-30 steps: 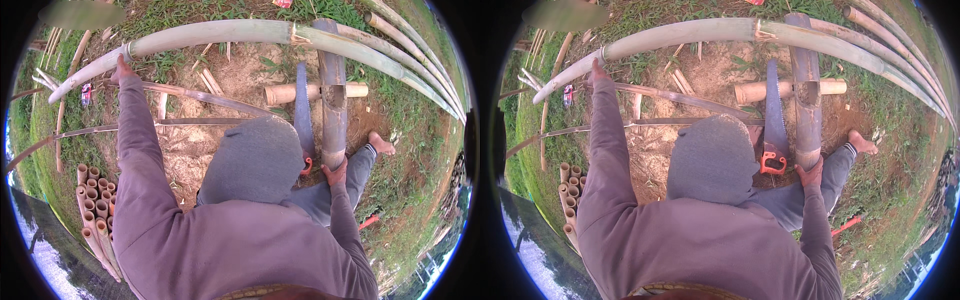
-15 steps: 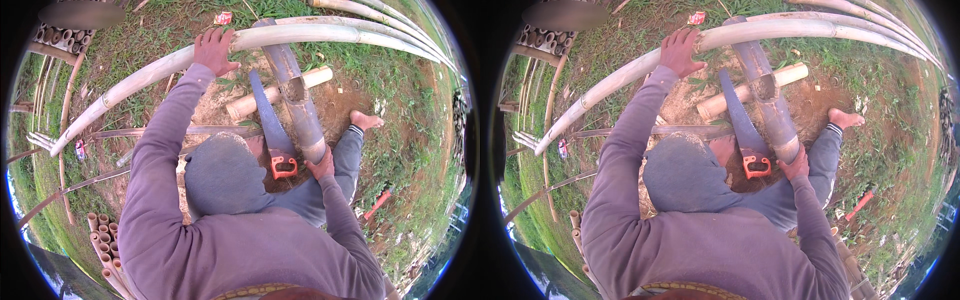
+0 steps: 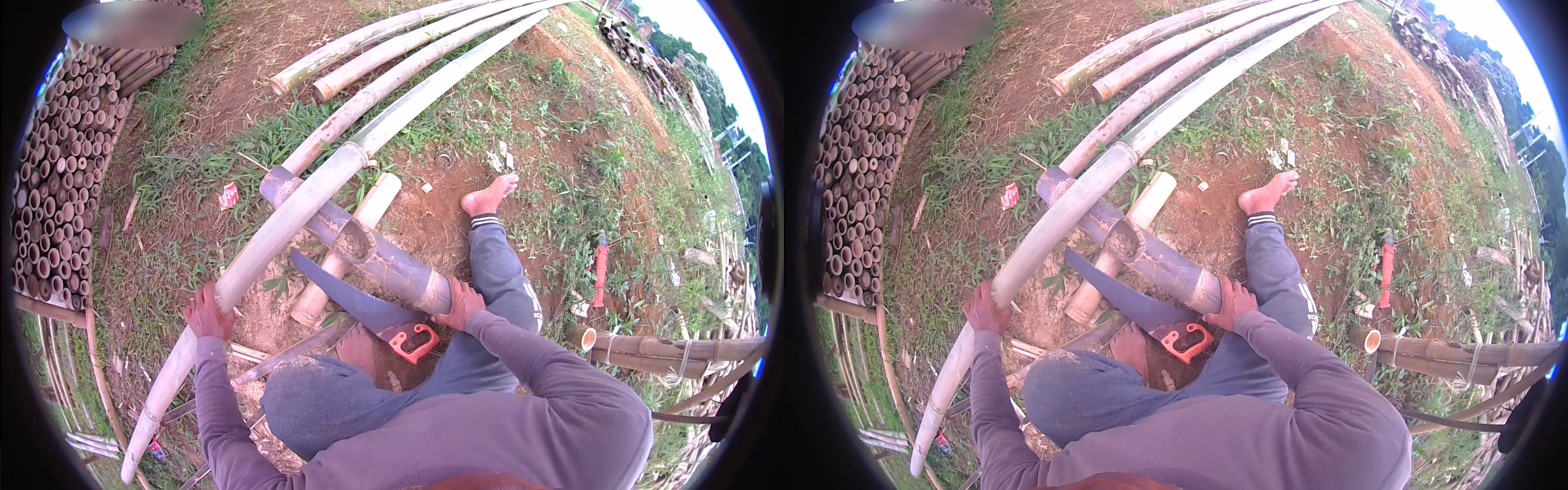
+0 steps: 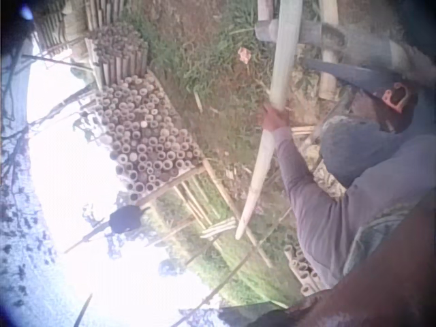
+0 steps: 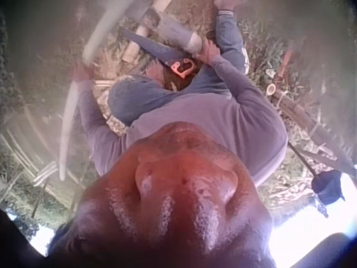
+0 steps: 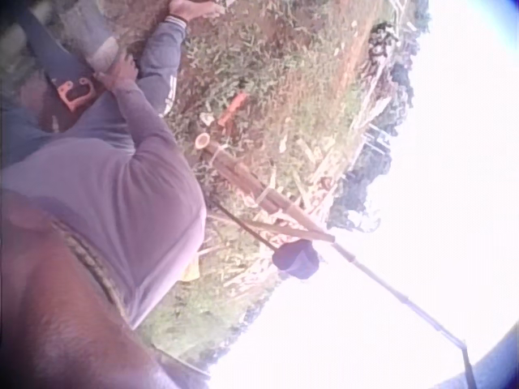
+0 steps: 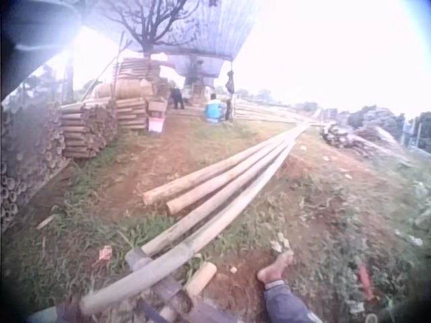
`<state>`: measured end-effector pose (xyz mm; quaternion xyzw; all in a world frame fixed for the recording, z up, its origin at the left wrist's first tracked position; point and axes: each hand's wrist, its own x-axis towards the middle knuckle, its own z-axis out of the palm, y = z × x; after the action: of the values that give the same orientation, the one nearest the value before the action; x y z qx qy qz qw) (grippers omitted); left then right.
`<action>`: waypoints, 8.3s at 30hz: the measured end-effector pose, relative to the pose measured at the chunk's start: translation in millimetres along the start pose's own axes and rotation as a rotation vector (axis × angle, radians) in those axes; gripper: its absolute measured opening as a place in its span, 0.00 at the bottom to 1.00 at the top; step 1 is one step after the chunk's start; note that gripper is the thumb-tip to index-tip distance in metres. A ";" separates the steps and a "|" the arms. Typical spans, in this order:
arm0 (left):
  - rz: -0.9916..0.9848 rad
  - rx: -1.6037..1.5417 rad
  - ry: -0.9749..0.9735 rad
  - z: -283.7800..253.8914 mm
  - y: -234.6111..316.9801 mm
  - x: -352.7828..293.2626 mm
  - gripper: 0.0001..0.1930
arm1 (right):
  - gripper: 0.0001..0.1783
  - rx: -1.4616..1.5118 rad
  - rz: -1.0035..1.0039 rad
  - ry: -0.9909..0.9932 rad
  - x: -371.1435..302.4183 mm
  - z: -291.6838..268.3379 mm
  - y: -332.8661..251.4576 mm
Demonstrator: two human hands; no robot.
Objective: The person uses a hand saw to cut long bamboo poles into shorter sections. They position each pole on a makeshift stand, saw through it, and then move the cut piece aside before repeating the process with another pole.
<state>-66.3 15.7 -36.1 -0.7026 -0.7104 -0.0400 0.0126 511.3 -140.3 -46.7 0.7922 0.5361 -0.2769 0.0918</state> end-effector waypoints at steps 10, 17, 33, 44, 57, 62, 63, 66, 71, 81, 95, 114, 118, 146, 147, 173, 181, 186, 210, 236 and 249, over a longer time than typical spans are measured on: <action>-0.270 -0.161 0.411 -16.1 -12.7 -129.6 0.52 | 0.68 0.095 -0.279 0.236 17.0 53.2 17.1; -1.865 -0.610 0.355 99.6 5.0 -278.7 0.47 | 0.64 -0.262 -0.250 0.390 -4.7 45.4 -5.8; -1.531 -1.919 0.648 115.8 -7.6 -280.3 0.15 | 0.42 -0.396 -1.112 0.503 56.2 100.5 -166.3; -1.526 -1.890 1.171 45.8 -49.6 -249.7 0.19 | 0.39 -0.430 -1.005 0.370 45.1 93.4 -194.4; -1.483 -1.867 1.366 7.3 -119.5 -227.6 0.19 | 0.37 -0.546 -1.167 0.384 129.1 115.7 -179.3; -1.454 -1.892 1.334 -19.1 -190.5 -226.3 0.20 | 0.36 -0.170 -1.201 0.184 104.8 106.3 -212.8; -1.468 -1.874 1.346 -18.5 -201.0 -226.6 0.21 | 0.35 -0.101 -1.219 0.143 109.1 109.6 -215.7; -1.412 -1.927 1.387 -18.8 -224.9 -226.2 0.21 | 0.33 -0.193 -1.232 0.143 70.5 82.1 -252.0; -1.400 -2.012 1.457 -19.7 -237.4 -238.2 0.21 | 0.31 -0.189 -1.429 0.319 49.7 65.4 -277.5; -1.223 -2.161 1.420 -16.1 -221.6 -223.1 0.23 | 0.26 -0.125 -1.364 0.320 45.7 36.4 -289.7; -1.227 -2.098 1.470 -13.1 -230.4 -213.5 0.24 | 0.25 -0.070 -1.380 0.322 40.2 31.6 -312.0; -0.028 -0.123 0.352 -39.0 -28.4 -89.3 0.22 | 0.23 -0.077 -1.313 0.533 95.2 -28.4 -388.8; 0.000 -0.232 0.323 -30.5 -33.2 -77.4 0.19 | 0.24 -0.035 -1.320 0.748 89.3 -20.2 -376.3; -0.070 0.031 0.042 -47.8 -21.2 -62.4 0.20 | 0.21 -0.538 -0.403 -0.287 -31.2 138.6 -49.6; -0.059 0.046 0.051 -48.0 -20.7 -60.3 0.20 | 0.19 -0.547 -0.420 -0.277 -26.3 146.9 -46.9; -0.101 0.017 0.013 -54.3 -18.6 -63.5 0.20 | 0.22 0.584 -1.059 0.276 -173.4 -38.7 -0.9; -0.099 0.011 0.049 -51.3 -20.2 -59.4 0.20 | 0.15 0.995 -0.833 0.327 -114.2 11.8 -133.9; -0.080 0.028 0.071 -47.9 -18.6 -62.0 0.20 | 0.16 1.034 -0.863 0.314 -84.8 34.2 -162.3; -0.035 -0.034 0.136 -43.3 -20.1 -63.1 0.18 | 0.13 1.015 -0.858 0.237 -54.1 26.2 -205.9; -0.010 0.045 0.110 -39.5 -29.9 -66.1 0.19 | 0.12 1.019 -0.871 0.307 -80.4 48.7 -162.7; 0.072 -0.118 -0.169 2.1 3.1 -208.3 0.26 | 0.12 0.844 -0.814 0.777 -53.0 -3.2 -107.3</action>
<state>-60.6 -191.8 -53.5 -0.7279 -0.6797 -0.0218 -0.0873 401.3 -137.4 0.7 0.5382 0.6305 -0.1705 -0.5327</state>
